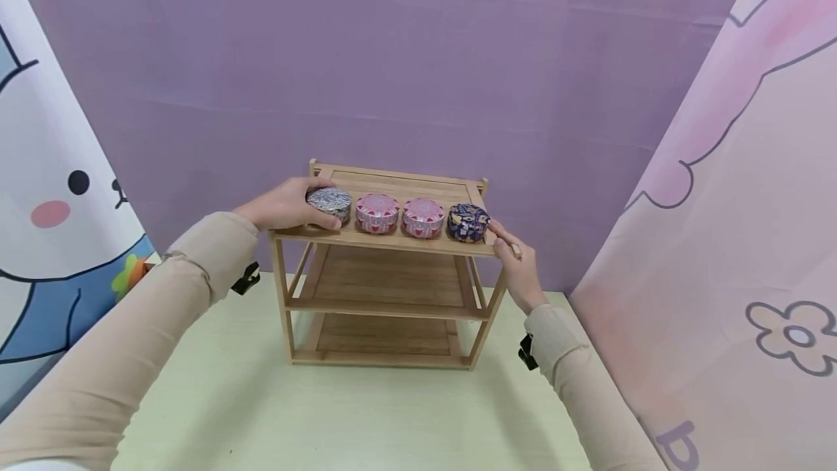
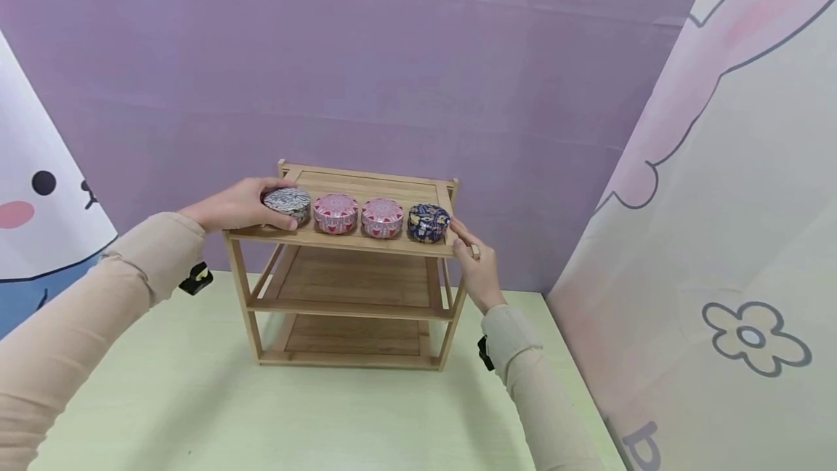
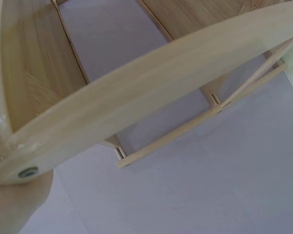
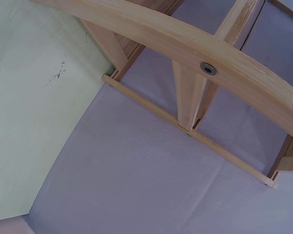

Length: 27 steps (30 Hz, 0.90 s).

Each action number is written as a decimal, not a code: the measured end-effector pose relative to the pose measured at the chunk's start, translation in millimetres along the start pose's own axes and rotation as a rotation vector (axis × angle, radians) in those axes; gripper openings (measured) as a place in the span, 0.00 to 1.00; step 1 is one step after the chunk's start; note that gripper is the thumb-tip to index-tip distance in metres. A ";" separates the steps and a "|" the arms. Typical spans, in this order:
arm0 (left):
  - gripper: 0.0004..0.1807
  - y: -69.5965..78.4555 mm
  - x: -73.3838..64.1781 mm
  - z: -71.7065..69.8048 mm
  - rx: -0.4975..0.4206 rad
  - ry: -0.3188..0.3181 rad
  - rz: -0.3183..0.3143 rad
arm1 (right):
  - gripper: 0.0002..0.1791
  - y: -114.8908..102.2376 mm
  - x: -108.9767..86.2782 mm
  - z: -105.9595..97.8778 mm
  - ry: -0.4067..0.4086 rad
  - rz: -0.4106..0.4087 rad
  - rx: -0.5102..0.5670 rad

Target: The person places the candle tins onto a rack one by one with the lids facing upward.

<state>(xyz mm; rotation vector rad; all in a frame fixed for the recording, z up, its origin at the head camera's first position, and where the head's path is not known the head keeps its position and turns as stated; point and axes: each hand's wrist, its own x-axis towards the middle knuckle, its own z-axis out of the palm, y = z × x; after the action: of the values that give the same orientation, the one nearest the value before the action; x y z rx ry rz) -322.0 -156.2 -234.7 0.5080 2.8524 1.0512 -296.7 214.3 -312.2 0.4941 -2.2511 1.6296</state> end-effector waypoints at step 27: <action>0.47 -4.0 -8.5 -1.6 -0.069 0.003 -0.012 | 0.22 -1.6 -0.5 0.2 0.006 -0.002 -0.011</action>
<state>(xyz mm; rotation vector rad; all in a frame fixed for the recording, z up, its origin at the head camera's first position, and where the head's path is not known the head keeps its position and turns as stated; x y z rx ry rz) -315.4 -162.8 -236.5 0.4834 2.8070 1.1440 -295.6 213.7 -311.1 0.4877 -2.2528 1.6149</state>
